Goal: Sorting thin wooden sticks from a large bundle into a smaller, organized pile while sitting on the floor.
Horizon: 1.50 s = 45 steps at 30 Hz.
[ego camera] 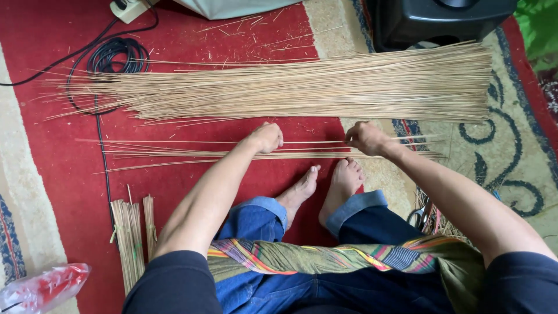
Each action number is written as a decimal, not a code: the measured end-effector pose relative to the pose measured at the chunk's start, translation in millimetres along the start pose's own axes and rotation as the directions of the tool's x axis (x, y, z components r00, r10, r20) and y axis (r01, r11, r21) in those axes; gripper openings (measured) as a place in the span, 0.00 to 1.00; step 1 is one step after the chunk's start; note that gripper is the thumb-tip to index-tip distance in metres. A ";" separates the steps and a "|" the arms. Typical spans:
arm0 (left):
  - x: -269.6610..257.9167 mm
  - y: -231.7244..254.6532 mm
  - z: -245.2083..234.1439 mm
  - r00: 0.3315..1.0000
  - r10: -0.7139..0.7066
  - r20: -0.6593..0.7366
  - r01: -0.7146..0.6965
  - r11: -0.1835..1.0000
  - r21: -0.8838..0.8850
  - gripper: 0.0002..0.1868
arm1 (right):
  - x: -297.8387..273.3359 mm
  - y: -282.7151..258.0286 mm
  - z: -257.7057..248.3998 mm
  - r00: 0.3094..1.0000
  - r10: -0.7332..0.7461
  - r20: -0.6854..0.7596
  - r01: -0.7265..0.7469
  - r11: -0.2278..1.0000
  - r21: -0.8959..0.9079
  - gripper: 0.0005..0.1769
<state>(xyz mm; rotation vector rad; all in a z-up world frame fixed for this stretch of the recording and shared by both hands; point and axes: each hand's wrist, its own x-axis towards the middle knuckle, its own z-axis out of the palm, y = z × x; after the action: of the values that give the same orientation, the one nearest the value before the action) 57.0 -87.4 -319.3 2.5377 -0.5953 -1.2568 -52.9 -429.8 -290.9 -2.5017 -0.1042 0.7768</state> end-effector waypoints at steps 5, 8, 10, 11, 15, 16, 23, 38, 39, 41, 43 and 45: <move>-32.3 22.4 0.8 0.997 -0.068 0.047 0.066 0.997 0.035 0.10 | 7.1 3.1 33.1 0.990 0.103 0.100 -0.102 0.995 -0.014 0.10; -49.7 30.8 -3.2 0.994 -0.105 0.028 0.104 0.994 0.030 0.12 | 10.2 4.1 43.1 0.978 0.143 0.153 -0.138 0.989 -0.042 0.11; -53.8 33.6 -0.3 0.994 -0.103 0.024 0.102 0.995 0.014 0.12 | 10.5 5.2 45.4 0.972 0.166 0.164 -0.155 0.985 -0.079 0.11; -50.0 31.6 5.9 0.995 -0.094 0.023 0.093 0.995 0.035 0.12 | 9.3 4.3 44.9 0.968 0.185 0.172 -0.172 0.981 -0.087 0.12; -18.2 5.0 52.2 0.996 -0.085 0.007 0.083 0.989 0.125 0.15 | 11.0 6.4 48.0 0.965 0.210 0.154 -0.185 0.970 -0.161 0.10; -21.5 7.4 46.0 0.996 -0.085 0.003 0.083 0.988 0.126 0.15 | 15.6 14.8 51.4 0.966 0.208 0.151 -0.184 0.970 -0.161 0.10; -39.6 18.5 3.4 0.987 -0.023 -0.160 0.030 0.998 0.047 0.18 | 27.8 12.2 27.2 0.994 0.083 -0.064 -0.093 0.981 -0.171 0.10; -34.6 -0.5 -4.1 0.986 -0.057 -0.153 0.082 0.984 0.157 0.41 | 61.5 -8.1 -1.8 0.963 0.049 -0.266 -0.174 0.865 -0.471 0.13; -36.2 -0.5 -4.1 0.986 -0.048 -0.158 0.077 0.980 0.184 0.41 | 61.5 -7.4 0.5 0.959 0.015 -0.284 -0.166 0.839 -0.518 0.10; -30.6 -4.1 -2.5 0.987 -0.045 -0.156 0.075 0.979 0.191 0.41 | 67.6 -1.9 8.3 0.952 -0.016 -0.306 -0.169 0.805 -0.569 0.10; -26.3 -6.9 1.2 0.987 -0.044 -0.156 0.074 0.978 0.194 0.41 | 69.9 0.1 13.6 0.945 -0.050 -0.324 -0.172 0.766 -0.620 0.09; -21.0 -10.2 3.3 0.987 -0.048 -0.156 0.078 0.978 0.195 0.41 | 71.5 -2.0 14.4 0.929 -0.062 -0.365 -0.193 0.760 -0.621 0.08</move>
<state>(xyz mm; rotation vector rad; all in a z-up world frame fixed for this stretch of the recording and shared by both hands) 45.5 -68.8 -310.6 2.8073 -0.6419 -1.0599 -1.1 -406.0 -336.4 -3.2933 -0.1781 0.2934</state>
